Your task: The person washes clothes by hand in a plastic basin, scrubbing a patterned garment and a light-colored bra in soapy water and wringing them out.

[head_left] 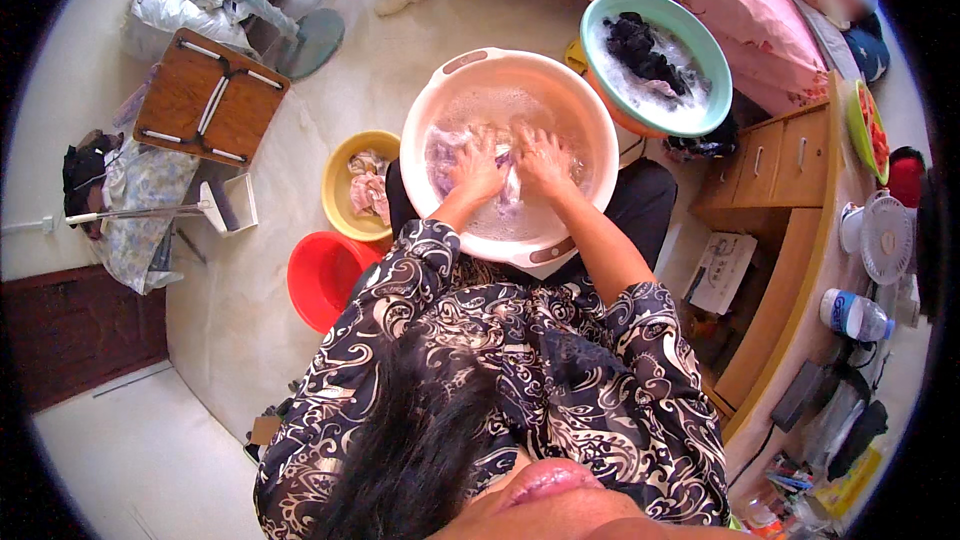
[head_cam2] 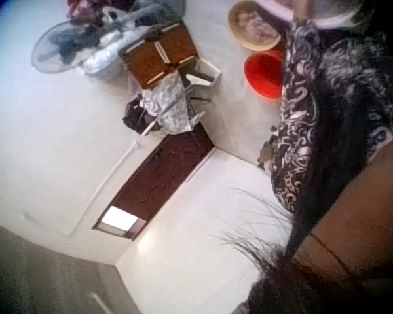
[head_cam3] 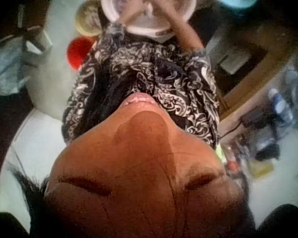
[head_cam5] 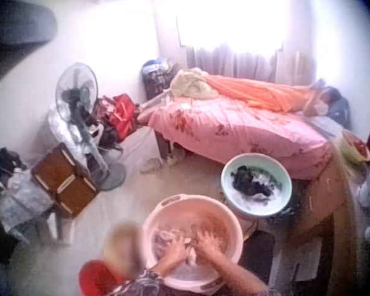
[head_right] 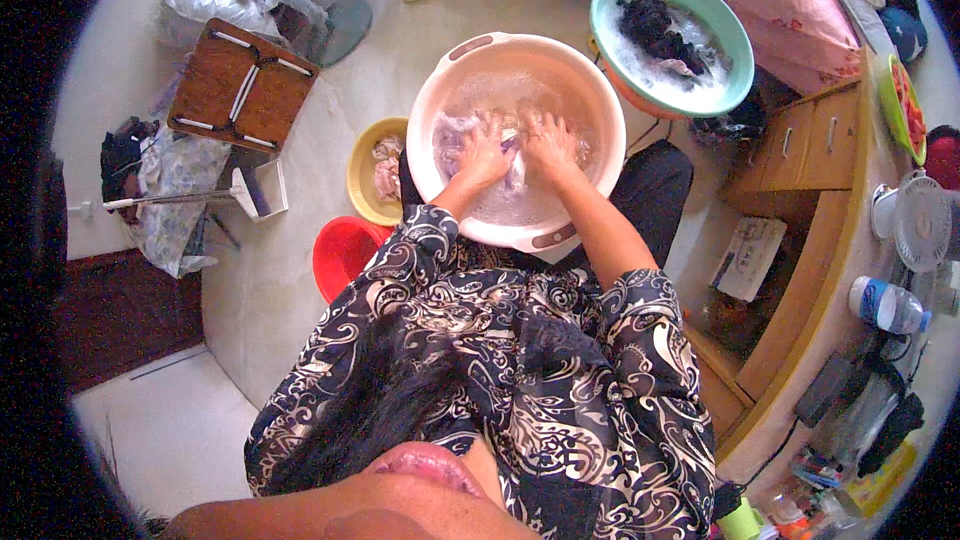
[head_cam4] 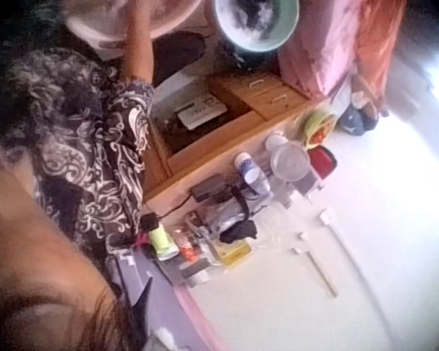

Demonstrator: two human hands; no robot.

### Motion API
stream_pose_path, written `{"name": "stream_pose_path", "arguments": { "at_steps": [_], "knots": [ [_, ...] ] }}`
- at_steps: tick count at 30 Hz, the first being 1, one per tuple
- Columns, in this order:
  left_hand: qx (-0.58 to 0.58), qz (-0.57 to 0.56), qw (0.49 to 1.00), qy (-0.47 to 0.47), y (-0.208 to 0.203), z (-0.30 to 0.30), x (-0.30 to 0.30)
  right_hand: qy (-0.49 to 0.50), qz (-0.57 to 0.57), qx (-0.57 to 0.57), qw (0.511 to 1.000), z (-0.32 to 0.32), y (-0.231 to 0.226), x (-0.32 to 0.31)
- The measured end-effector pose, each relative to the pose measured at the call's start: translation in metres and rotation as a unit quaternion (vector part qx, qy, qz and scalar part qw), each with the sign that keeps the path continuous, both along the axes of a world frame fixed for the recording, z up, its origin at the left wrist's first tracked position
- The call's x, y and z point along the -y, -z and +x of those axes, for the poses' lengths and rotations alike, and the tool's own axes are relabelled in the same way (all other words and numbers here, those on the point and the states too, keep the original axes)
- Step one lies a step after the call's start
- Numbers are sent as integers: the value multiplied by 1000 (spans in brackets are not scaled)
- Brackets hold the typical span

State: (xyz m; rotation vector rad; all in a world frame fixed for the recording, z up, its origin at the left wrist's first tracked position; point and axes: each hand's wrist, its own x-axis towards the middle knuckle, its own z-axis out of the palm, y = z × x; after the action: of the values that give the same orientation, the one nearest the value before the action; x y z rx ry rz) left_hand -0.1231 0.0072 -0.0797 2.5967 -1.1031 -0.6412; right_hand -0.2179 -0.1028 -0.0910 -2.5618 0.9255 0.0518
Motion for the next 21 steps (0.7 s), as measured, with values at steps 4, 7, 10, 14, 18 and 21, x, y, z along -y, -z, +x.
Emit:
{"name": "stream_pose_path", "arguments": {
  "at_steps": [4, 7, 10, 14, 18, 21],
  "knots": [
    [-142, 216, 961, 102, 38, 18, 13, -33, -1, -38, 999, 3, 25, 2],
    [170, -66, 977, 107, 74, -1, -4, -46, -57, -44, 996, 5, 58, 6],
    [189, -97, 973, 94, 80, -1, -6, -67, -70, -32, 995, 4, 70, 9],
    [103, -39, 989, 98, 61, 3, -8, -105, -77, -13, 991, 7, 89, 22],
    [66, -54, 991, 99, 44, 11, -5, -201, -41, 30, 978, 4, 109, 62],
    [-1, -124, 986, 112, 14, 14, -4, -124, 60, 86, 987, -4, 111, 95]
  ]
}}
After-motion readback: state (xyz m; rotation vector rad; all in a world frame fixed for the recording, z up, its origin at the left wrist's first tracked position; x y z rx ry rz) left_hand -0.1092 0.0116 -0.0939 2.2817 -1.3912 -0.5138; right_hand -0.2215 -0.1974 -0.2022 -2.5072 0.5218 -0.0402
